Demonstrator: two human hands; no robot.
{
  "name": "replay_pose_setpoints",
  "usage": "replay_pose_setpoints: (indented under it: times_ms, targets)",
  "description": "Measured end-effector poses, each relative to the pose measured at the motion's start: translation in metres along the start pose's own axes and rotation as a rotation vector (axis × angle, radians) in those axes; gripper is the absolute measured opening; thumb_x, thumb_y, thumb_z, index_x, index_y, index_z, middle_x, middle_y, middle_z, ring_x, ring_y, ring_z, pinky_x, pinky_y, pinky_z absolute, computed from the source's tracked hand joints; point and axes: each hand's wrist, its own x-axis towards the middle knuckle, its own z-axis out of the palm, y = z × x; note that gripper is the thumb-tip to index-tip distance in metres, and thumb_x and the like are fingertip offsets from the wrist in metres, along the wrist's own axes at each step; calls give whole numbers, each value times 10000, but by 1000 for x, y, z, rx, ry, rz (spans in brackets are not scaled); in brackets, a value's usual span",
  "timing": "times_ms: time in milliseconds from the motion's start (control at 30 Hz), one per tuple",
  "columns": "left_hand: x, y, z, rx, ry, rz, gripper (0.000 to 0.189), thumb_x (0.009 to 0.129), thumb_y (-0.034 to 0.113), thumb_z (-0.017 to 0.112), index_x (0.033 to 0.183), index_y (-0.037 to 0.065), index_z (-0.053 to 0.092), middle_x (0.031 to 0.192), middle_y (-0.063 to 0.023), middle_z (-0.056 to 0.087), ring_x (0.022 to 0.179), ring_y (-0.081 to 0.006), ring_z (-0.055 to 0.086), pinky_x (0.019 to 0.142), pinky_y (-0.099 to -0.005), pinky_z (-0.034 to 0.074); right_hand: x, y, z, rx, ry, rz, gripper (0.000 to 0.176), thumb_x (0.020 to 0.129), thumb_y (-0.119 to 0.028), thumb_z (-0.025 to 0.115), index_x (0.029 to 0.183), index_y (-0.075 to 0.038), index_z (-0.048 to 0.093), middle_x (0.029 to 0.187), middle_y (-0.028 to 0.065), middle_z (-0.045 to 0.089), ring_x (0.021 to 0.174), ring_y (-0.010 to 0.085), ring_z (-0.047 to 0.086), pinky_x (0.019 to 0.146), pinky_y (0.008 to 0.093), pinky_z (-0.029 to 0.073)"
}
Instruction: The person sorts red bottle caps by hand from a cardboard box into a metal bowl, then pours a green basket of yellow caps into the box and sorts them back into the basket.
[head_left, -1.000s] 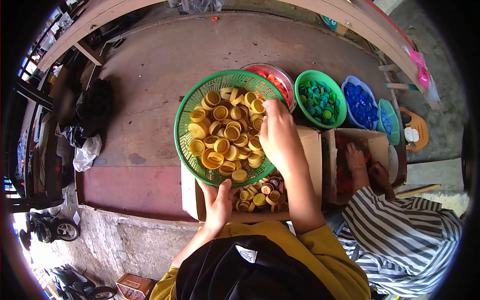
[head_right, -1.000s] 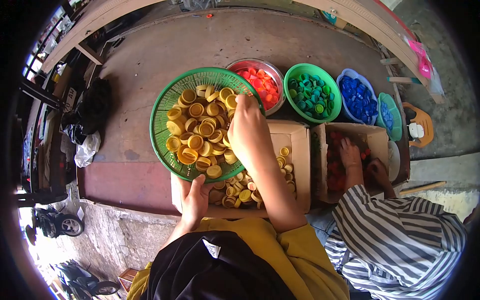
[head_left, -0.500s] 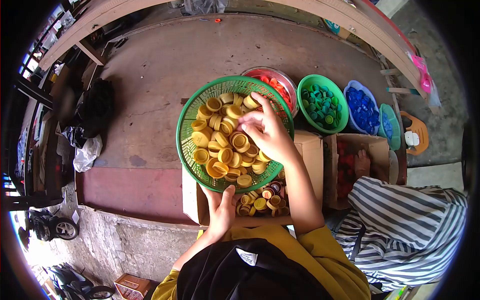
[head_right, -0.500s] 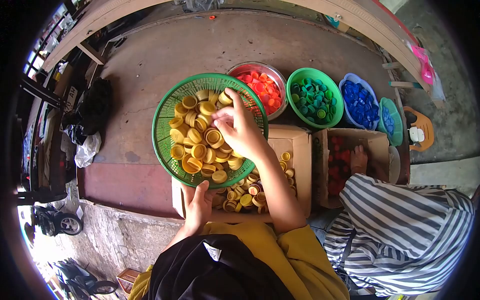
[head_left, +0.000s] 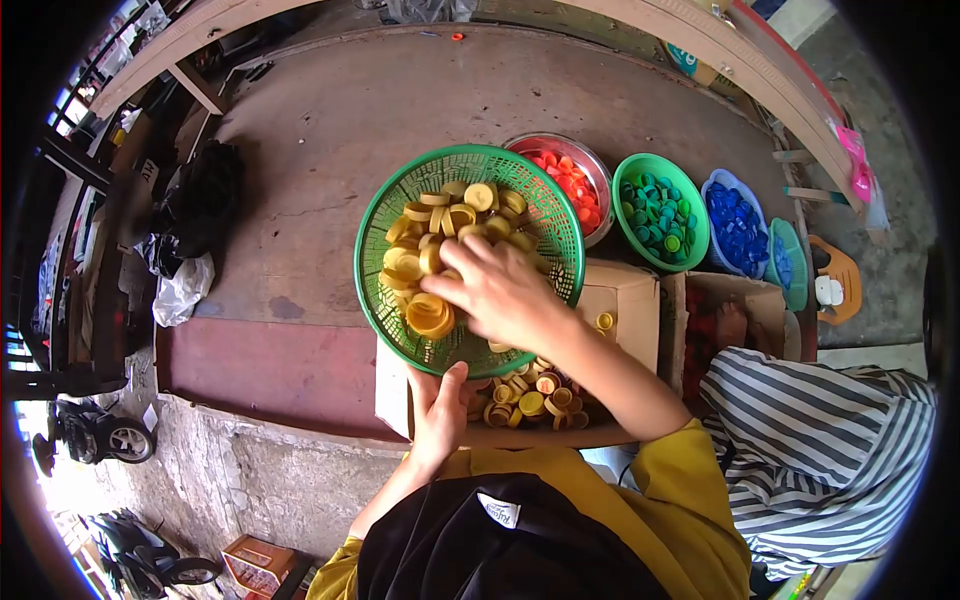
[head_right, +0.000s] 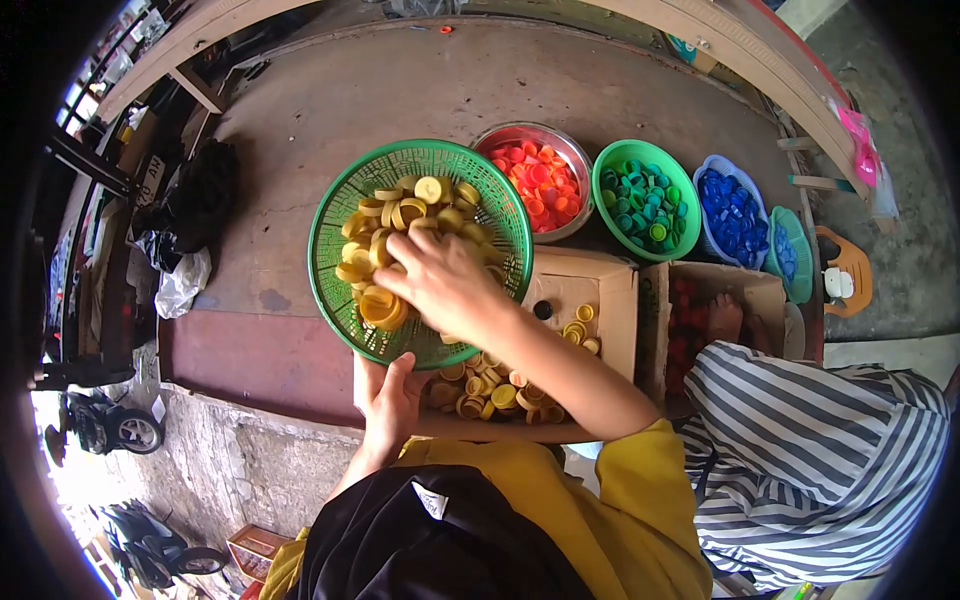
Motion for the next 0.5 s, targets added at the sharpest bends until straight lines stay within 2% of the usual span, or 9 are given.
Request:
replay_pose_setpoints:
  times_ms: [33, 133, 200, 400, 500]
  targets:
    - [1, 0, -3, 26, -2, -6, 598, 802, -119, 329, 1338, 79, 150, 1287, -159, 315, 1138, -289, 439, 871, -435, 486, 5, 9, 4, 68, -43, 22, 294, 744, -68, 567, 1031, -128, 588, 1052, 90, 473, 945, 192, 477, 598, 244, 465]
    - [2, 4, -6, 35, -2, -49, 593, 801, -106, 325, 1336, 79, 147, 1283, -167, 322, 1125, -300, 454, 873, -443, 484, 16, 34, 3, 212, 17, 22, 216, 748, -46, 567, 952, -87, 625, 1023, 110, 533, 863, 191, 560, 591, 269, 523]
    - [2, 5, -10, -3, -18, -75, 590, 801, -98, 323, 1335, 80, 147, 1280, -171, 328, 1123, -304, 457, 872, -447, 483, 23, 44, -13, 361, -84, 64, 274, 673, -13, 630, 934, -97, 636, 932, 92, 557, 747, 212, 594, 630, 297, 529]
    - [3, 11, -15, -16, -57, -109, 591, 808, -74, 307, 1342, 87, 114, 1280, -184, 329, 1129, -312, 456, 881, -436, 477, 25, 58, -17, 605, 8, 51, 333, 627, 24, 639, 946, -70, 627, 893, 78, 564, 766, 232, 581, 670, 317, 489]
    - [2, 14, -20, -44, -105, -144, 596, 844, -43, 353, 1357, 93, 81, 1248, -151, 357, 1070, -236, 490, 835, -360, 499, 25, 59, -24, 664, 32, 65, 355, 629, 21, 646, 974, -53, 616, 896, 86, 582, 809, 238, 582, 701, 328, 485]
